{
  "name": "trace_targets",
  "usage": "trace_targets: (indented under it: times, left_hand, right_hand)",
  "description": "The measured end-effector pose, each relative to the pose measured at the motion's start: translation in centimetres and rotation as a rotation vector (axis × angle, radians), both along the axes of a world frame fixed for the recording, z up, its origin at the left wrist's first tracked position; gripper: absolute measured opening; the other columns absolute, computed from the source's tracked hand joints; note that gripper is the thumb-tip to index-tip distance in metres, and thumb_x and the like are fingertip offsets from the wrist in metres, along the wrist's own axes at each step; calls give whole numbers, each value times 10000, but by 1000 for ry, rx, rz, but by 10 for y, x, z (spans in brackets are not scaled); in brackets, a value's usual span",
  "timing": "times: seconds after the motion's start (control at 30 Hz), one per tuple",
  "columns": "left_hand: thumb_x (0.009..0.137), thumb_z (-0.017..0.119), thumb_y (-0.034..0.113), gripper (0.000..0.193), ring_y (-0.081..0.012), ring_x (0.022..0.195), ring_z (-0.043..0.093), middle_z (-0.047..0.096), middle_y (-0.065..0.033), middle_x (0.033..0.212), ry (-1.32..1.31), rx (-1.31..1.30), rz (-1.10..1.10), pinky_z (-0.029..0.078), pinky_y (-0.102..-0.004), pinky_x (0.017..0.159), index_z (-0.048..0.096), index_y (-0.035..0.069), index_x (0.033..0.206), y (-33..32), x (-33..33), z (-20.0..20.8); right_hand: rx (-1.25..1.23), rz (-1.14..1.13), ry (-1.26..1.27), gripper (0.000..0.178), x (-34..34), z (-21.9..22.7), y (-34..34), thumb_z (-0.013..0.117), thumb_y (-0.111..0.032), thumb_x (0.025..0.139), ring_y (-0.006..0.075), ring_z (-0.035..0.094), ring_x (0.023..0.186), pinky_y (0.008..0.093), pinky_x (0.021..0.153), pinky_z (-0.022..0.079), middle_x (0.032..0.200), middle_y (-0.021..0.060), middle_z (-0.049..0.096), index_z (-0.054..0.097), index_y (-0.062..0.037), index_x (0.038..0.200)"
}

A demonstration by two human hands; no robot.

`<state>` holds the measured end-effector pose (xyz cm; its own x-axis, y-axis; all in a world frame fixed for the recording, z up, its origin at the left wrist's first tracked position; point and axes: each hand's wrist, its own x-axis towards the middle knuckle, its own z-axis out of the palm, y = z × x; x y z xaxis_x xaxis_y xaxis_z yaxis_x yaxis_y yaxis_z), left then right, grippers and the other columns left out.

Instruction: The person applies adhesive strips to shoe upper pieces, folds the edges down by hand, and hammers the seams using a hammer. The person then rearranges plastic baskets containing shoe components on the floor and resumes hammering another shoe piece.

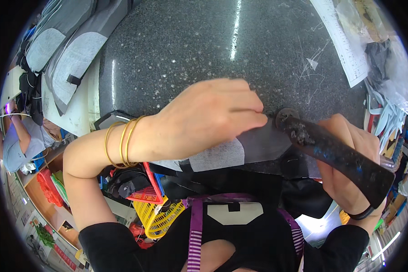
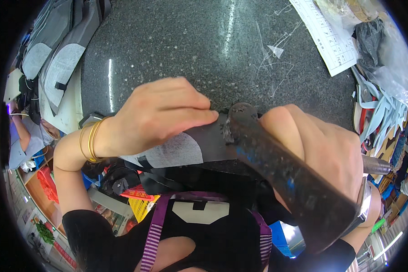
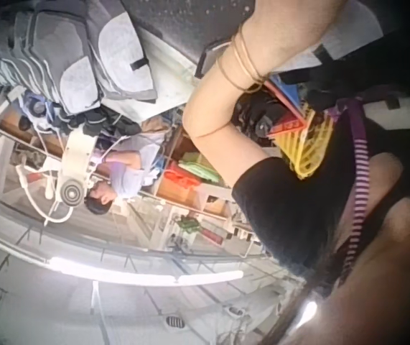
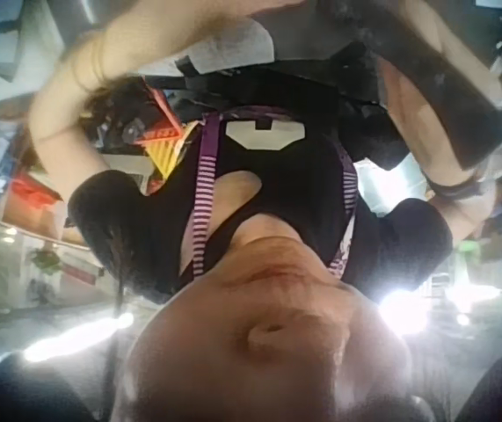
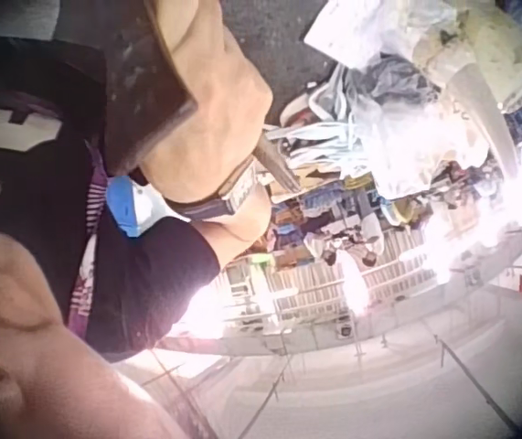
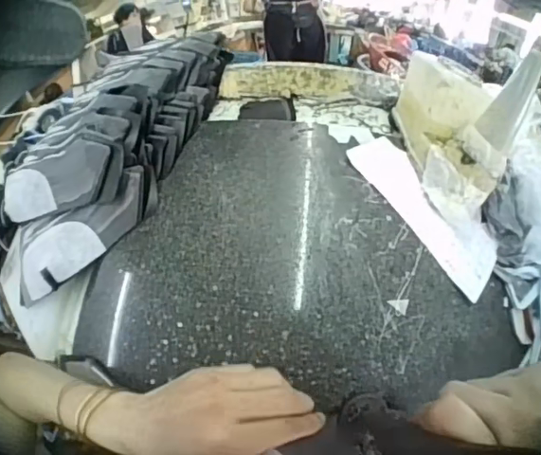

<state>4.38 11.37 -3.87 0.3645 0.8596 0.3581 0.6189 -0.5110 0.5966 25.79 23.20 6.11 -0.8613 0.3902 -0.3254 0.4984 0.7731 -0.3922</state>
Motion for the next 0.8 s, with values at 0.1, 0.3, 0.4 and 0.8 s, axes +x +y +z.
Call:
trace_targets:
  times: [0.1,0.3,0.4,0.8]
  left_hand:
    - [674,662,116,309,-224,784,603,617,-64,964,178,-23,3,505,-323,634,659,34,972,-6,8,13]
    - [705,654,100,297,-249,814,614,628,-93,981,268,-286,21,514,-326,651,665,35,994,-6,3,34]
    - [733,650,107,228,-249,811,608,629,-95,979,-68,-253,115,509,-323,655,658,33,949,-27,-6,15]
    - [695,657,50,273,-239,791,596,622,-79,1014,247,-181,48,520,-322,656,651,25,967,-51,-16,30]
  right_hand:
    - [-171,-102,94,216,-2,-1,16,664,-68,757,332,600,848,379,770,444,891,132,620,620,-41,966]
    - [100,198,-55,203,-22,11,6,654,-169,759,328,588,868,377,791,430,872,118,601,607,-51,918]
    - [47,190,-12,227,-20,4,11,655,-186,746,329,583,871,383,778,433,868,127,588,598,-41,911]
    - [43,161,152,173,-31,-7,-14,658,-134,735,354,586,830,389,760,438,847,130,591,584,-60,873]
